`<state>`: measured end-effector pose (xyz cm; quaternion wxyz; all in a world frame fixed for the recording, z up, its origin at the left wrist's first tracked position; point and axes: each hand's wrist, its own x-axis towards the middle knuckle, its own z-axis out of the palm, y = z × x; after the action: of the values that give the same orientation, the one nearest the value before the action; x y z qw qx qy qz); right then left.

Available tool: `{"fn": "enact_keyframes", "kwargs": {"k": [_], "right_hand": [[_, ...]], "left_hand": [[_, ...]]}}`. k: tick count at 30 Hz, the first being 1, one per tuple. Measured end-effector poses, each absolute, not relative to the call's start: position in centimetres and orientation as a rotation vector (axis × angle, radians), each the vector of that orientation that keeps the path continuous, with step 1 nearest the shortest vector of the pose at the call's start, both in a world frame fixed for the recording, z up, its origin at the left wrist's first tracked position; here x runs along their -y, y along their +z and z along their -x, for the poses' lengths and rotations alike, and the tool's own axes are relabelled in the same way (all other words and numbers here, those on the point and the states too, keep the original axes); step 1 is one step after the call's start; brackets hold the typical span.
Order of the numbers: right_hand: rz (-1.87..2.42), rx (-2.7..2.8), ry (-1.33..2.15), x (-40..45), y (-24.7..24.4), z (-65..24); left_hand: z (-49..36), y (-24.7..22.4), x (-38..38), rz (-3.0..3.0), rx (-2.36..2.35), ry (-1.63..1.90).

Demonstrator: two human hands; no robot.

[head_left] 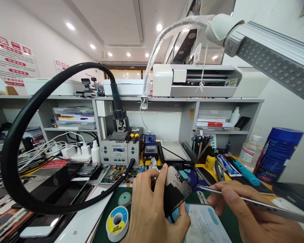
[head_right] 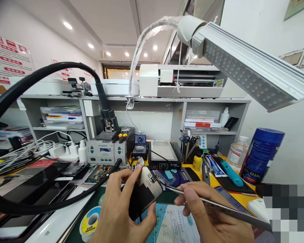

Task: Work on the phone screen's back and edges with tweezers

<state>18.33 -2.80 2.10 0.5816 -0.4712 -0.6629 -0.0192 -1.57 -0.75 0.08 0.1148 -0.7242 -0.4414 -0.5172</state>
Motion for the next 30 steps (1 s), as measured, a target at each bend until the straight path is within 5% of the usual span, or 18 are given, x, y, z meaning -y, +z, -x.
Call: {"fn": "enact_keyframes", "kwargs": {"k": [22, 26, 30], "right_hand": [[1.243, 1.290, 1.039, 1.8, 2.2, -16.4], [1.136, 1.162, 1.103, 1.0, 1.9, -17.1], [1.028, 1.067, 1.208, 0.5, 2.1, -17.4]], "left_hand": [[1.0, -0.4, 1.1, 2.186, 1.319, -1.524], [2.0, 0.8, 1.0, 2.586, 1.653, -1.924], [3.1, 2.1, 0.0, 2.794, 2.101, -2.926]]}}
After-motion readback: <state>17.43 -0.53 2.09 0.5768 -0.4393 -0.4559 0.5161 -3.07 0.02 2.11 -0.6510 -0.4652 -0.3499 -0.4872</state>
